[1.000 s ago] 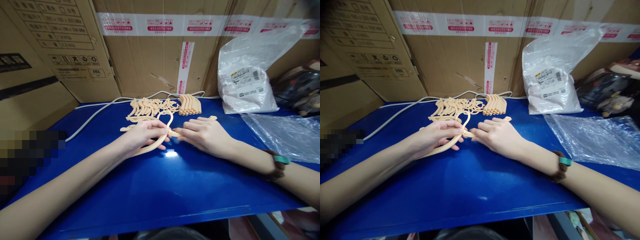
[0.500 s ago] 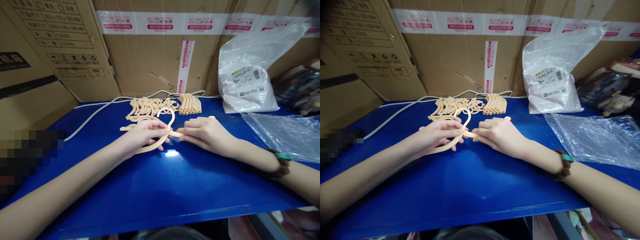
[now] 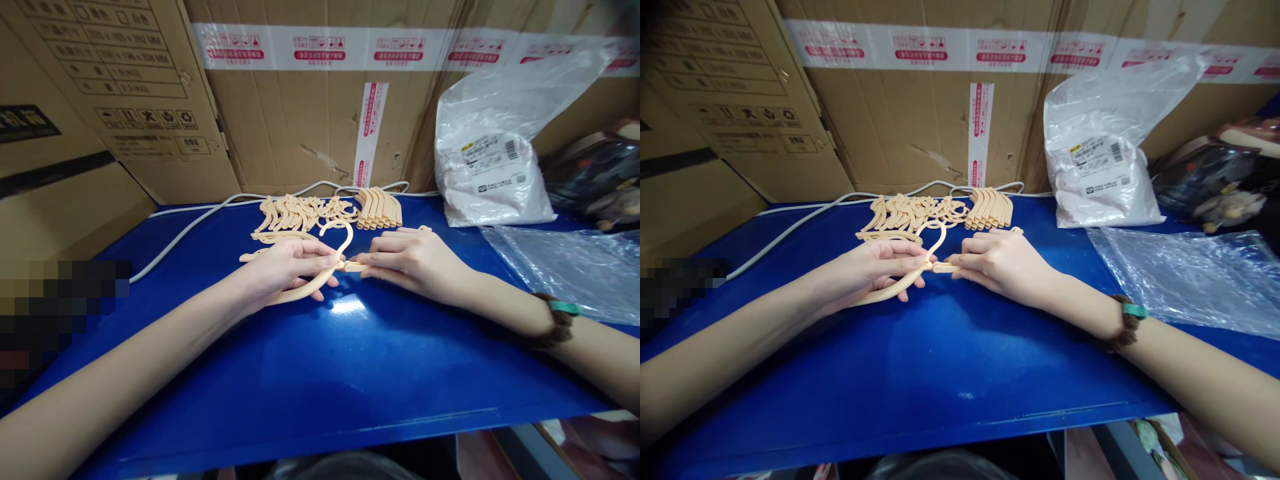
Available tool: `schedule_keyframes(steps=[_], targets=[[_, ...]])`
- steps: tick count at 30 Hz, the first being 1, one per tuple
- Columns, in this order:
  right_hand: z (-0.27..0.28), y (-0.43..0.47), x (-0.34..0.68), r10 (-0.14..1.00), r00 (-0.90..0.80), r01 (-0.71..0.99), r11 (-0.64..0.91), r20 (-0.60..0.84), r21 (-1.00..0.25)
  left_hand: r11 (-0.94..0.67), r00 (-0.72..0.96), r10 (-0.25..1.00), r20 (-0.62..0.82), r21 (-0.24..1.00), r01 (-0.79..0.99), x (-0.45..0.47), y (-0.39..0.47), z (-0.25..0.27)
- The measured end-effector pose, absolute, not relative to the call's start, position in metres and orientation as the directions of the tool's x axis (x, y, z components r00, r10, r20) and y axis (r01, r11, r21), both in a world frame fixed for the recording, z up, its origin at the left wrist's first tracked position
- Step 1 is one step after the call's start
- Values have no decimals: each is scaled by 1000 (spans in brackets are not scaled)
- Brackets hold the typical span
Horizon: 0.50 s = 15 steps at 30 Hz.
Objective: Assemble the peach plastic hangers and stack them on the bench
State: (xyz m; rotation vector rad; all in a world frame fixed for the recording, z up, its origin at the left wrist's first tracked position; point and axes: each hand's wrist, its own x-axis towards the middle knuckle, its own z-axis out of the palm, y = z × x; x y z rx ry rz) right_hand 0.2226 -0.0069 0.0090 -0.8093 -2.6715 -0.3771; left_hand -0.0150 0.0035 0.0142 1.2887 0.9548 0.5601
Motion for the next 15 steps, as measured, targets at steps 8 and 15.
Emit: schedule_keyframes(steps=[8,15], targets=[[9,-10,220,453,-791,562,803,410,197,230,563,782,-266,964,136,-14,2,15],[10,-14,217,447,-793,565,793,414,227,198,543,807,-232,973,122,-14,1,14]])
